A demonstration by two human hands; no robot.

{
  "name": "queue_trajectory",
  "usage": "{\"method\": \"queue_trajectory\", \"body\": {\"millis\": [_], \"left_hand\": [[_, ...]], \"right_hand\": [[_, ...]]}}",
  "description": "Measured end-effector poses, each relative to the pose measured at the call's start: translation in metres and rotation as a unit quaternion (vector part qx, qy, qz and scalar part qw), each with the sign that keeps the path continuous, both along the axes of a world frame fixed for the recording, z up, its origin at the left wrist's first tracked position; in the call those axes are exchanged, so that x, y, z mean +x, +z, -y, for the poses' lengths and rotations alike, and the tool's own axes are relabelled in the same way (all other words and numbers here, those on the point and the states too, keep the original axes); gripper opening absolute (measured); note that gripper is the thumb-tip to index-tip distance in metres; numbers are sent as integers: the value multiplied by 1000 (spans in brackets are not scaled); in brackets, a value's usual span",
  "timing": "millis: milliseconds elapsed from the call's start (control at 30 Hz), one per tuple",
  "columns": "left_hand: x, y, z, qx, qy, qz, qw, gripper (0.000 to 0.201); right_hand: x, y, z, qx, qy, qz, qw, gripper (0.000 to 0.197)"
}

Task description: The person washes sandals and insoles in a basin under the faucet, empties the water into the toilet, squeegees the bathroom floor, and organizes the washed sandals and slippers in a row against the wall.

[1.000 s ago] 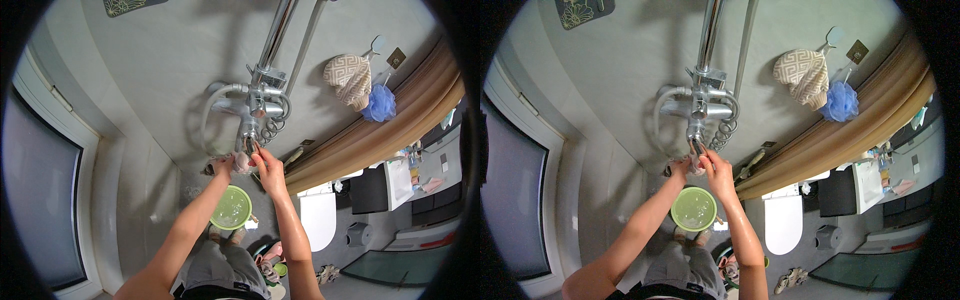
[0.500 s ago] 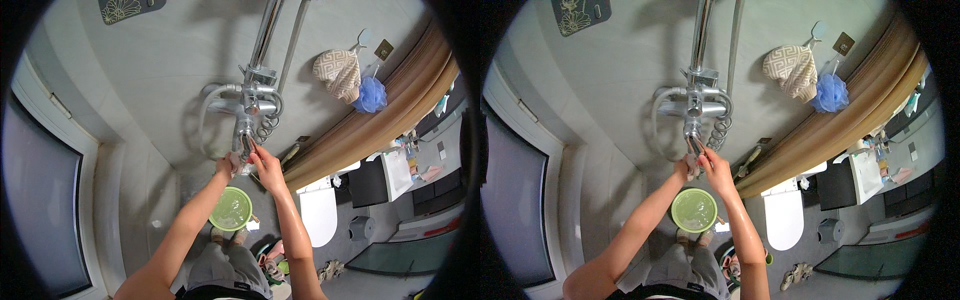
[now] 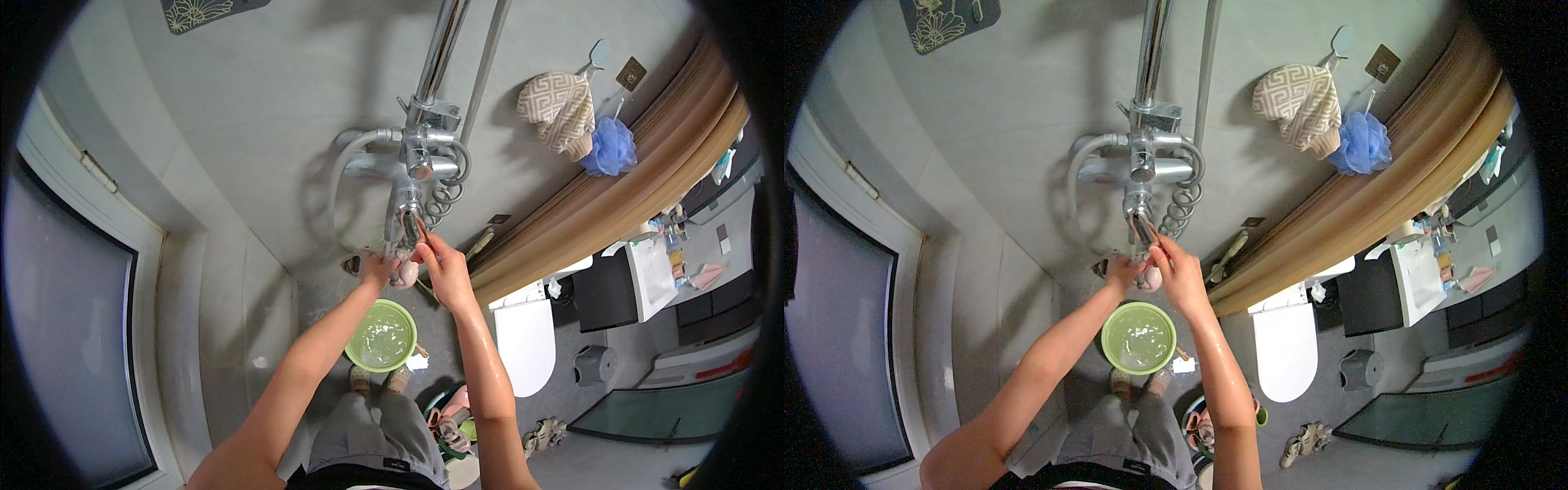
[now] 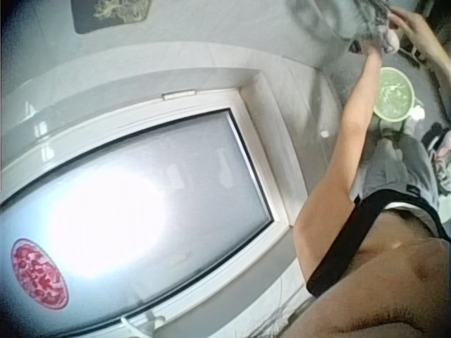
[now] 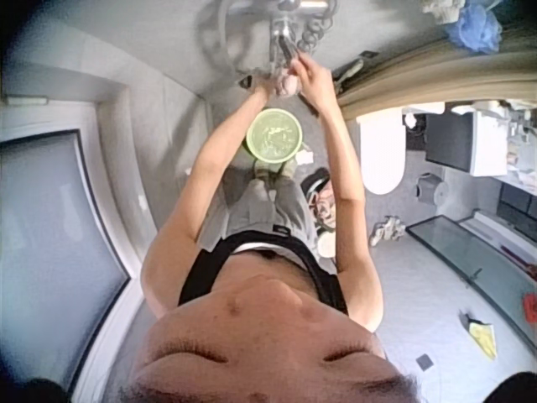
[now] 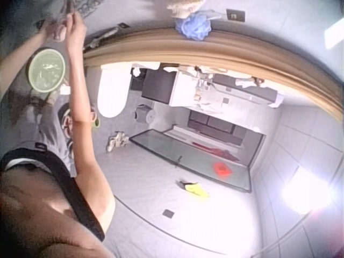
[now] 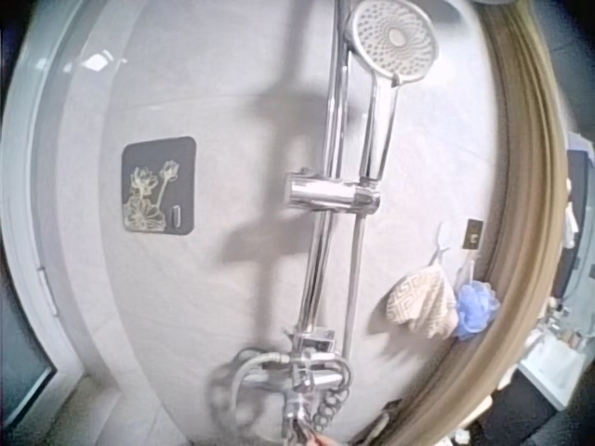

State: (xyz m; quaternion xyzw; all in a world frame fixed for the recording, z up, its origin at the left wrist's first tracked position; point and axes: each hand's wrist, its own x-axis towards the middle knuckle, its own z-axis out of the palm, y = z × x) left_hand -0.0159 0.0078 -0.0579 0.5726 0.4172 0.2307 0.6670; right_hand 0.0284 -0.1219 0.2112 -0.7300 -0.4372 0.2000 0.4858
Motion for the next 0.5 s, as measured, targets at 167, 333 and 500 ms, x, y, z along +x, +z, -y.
{"method": "queue_trajectory", "body": {"millis": [167,333,500], "left_hand": [[3,33,19,210,-133,-20,968,33],[-13,24,14,256,-88,-74,960,41],[-15,48,22,171,-126,-144,967,40]], "right_hand": [[7,-5,9,7,-20,12,1000,20],[-7,-1,-4,15,-5,17,1000,23],[-2,-6,-8,20,-78,76,994,23]]}}
